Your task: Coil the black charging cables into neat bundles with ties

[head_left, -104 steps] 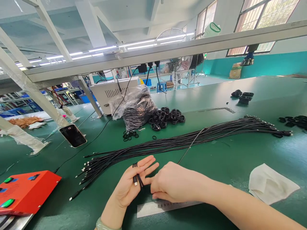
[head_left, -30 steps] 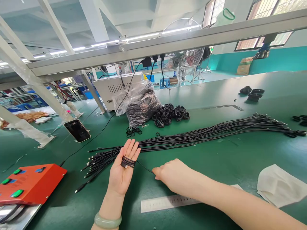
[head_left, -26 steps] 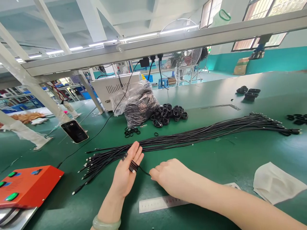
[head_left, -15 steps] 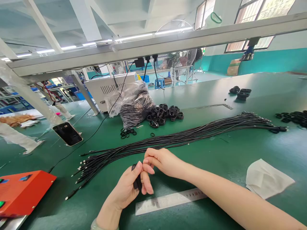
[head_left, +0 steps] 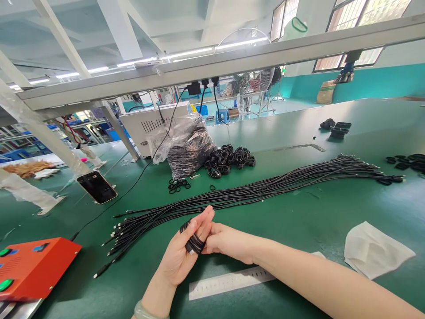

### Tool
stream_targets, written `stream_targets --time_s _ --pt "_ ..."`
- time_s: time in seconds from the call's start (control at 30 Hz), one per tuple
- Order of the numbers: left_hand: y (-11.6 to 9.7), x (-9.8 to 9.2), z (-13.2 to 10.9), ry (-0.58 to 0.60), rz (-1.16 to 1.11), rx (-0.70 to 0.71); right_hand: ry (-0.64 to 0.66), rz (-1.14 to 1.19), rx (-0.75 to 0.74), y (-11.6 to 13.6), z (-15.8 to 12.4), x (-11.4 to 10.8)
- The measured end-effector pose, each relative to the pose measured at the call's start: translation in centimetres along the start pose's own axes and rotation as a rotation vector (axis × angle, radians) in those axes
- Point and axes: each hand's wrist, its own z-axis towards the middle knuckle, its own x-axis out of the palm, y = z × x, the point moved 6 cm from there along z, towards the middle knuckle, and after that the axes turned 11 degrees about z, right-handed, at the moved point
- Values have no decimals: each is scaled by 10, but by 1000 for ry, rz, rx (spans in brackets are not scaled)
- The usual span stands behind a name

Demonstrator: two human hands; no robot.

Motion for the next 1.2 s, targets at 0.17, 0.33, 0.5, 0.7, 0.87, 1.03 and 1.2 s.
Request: stream_targets --time_s 0.17,0.33,0.5,0.7,0.87,1.03,1.2 --pt "3 -2 -2 -87 90 16 163 14 6 6 -2 9" --pt "4 6 -4 -155 195 55 157 48 -67 -5 0 11" --pt "-3 18 -10 -42 328 11 59 -71 -76 -12 6 0" --pt "-7 9 -10 93 471 15 48 -55 -84 -6 6 -2" --pt "0 5 -3 110 475 91 -39 -94 -77 -12 9 -12" --pt "2 3 -3 138 443 67 -11 -24 -26 -15 12 -13" --pt "3 5 -3 243 198 -52 66 77 -14 -11 8 -7"
